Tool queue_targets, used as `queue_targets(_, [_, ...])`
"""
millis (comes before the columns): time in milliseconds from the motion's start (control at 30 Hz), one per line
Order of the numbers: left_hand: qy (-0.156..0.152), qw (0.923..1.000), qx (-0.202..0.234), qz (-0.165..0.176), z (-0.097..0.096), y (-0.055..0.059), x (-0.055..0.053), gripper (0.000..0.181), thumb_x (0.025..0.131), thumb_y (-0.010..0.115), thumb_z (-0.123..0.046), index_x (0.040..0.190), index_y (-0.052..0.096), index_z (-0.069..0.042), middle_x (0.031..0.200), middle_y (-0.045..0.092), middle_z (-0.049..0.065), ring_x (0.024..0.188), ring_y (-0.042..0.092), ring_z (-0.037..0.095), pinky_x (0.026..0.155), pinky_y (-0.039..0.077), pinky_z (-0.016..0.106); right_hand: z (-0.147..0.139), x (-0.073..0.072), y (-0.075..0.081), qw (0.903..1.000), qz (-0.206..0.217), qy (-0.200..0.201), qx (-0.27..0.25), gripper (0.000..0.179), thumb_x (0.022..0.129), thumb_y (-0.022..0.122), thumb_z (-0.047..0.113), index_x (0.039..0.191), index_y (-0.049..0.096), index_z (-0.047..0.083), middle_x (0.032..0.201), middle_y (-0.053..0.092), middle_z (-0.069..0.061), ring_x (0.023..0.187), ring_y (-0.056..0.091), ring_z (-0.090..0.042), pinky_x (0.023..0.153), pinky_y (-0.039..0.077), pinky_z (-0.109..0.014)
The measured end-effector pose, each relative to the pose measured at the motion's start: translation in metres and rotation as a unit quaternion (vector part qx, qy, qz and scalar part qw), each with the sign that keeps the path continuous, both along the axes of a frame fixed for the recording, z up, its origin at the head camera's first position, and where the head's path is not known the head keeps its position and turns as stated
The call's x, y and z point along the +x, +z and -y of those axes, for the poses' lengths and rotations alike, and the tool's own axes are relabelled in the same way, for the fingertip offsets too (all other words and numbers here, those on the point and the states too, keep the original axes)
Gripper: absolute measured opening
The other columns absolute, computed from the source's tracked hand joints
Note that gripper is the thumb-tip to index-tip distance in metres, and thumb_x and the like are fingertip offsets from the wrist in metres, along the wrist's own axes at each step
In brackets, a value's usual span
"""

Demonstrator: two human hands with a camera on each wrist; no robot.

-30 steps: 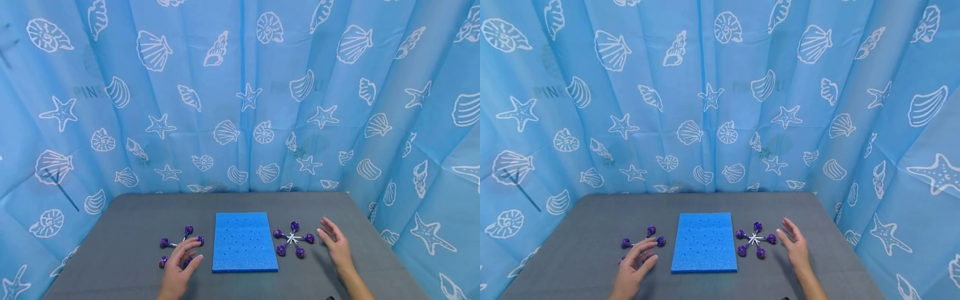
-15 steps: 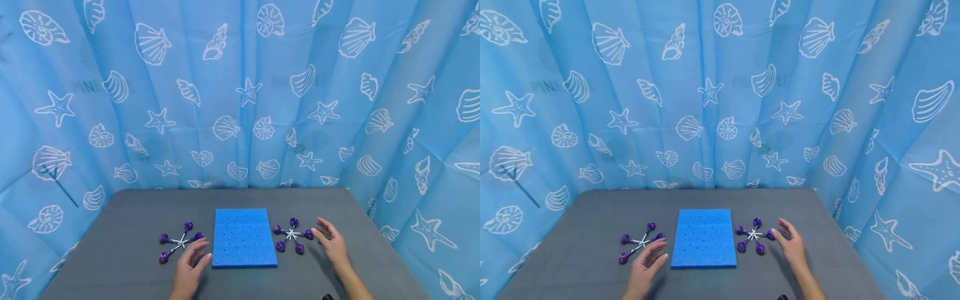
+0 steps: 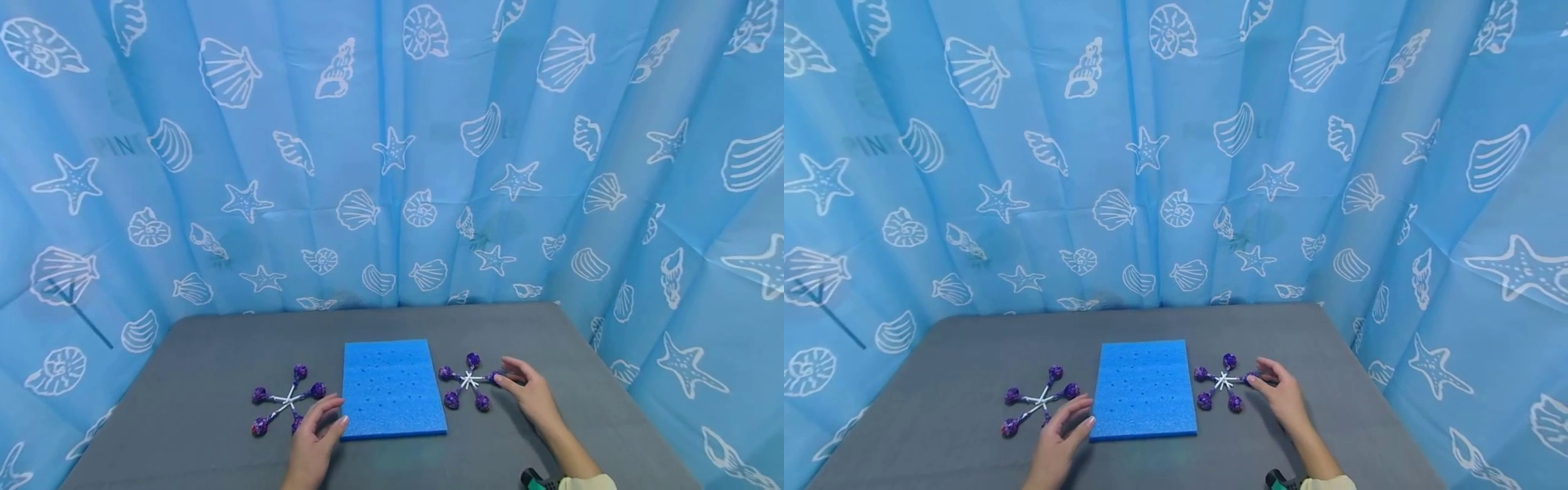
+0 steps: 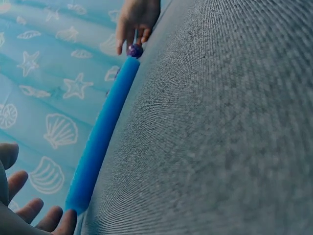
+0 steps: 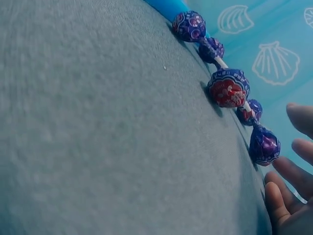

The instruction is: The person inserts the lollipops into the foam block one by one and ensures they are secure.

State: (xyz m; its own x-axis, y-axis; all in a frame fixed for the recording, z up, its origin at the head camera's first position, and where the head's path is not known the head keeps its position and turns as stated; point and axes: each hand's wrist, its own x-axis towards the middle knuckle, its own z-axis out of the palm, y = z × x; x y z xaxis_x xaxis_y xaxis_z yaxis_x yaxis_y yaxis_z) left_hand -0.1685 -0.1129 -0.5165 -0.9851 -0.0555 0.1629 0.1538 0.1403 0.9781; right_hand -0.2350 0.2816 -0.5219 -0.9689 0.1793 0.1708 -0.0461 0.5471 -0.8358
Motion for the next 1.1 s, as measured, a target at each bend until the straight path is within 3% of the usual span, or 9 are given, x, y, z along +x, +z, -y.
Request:
queue_targets(333, [0.003, 0.9984, -0.02, 0.053, -0.002, -0.001, -0.004, 0.038, 0.09, 0.071, -0.014, 0.124, 0.06, -0.002, 0.133, 0.052, 0.019, 0.12, 0.052, 0.038, 0.089, 0.054, 0.036, -0.003, -0.003, 0.001, 0.999, 0.024, 0.02, 0.032, 0.038, 0.089, 0.07, 0.009, 0.124, 0.061, -0.003, 0.117, 0.064, -0.02, 0.105, 0.059, -0.033, 0.08, 0.052, -0.038])
queue_targets(567, [0.013, 0.9975, -0.055, 0.043, -0.003, -0.004, -0.007, 0.038, 0.086, 0.073, -0.01, 0.121, 0.061, -0.002, 0.127, 0.056, 0.018, 0.115, 0.055, 0.038, 0.085, 0.055, 0.037, -0.003, -0.003, 0.005, 0.9982, 0.023, 0.03, 0.047, 0.036, 0.088, 0.071, 0.008, 0.121, 0.063, -0.004, 0.115, 0.066, -0.02, 0.103, 0.06, -0.033, 0.083, 0.051, -0.043])
queue_targets(867, [0.028, 0.9935, -0.092, 0.059, -0.003, -0.007, -0.012, 0.038, 0.084, 0.075, -0.008, 0.121, 0.062, -0.005, 0.125, 0.057, 0.015, 0.111, 0.057, 0.034, 0.082, 0.056, 0.034, -0.001, -0.004, 0.004, 0.998, 0.02, 0.03, 0.053, 0.035, 0.087, 0.07, 0.002, 0.12, 0.062, -0.004, 0.115, 0.065, -0.021, 0.103, 0.06, -0.034, 0.087, 0.05, -0.05])
queue_targets(1100, [0.034, 0.9929, -0.107, 0.04, -0.004, -0.008, -0.012, 0.04, 0.081, 0.077, -0.005, 0.119, 0.063, -0.004, 0.122, 0.058, 0.017, 0.106, 0.059, 0.033, 0.079, 0.057, 0.032, -0.003, -0.007, 0.001, 0.9971, 0.011, 0.028, 0.07, 0.031, 0.086, 0.071, 0.0, 0.116, 0.066, -0.003, 0.111, 0.067, -0.018, 0.098, 0.061, -0.031, 0.084, 0.05, -0.046])
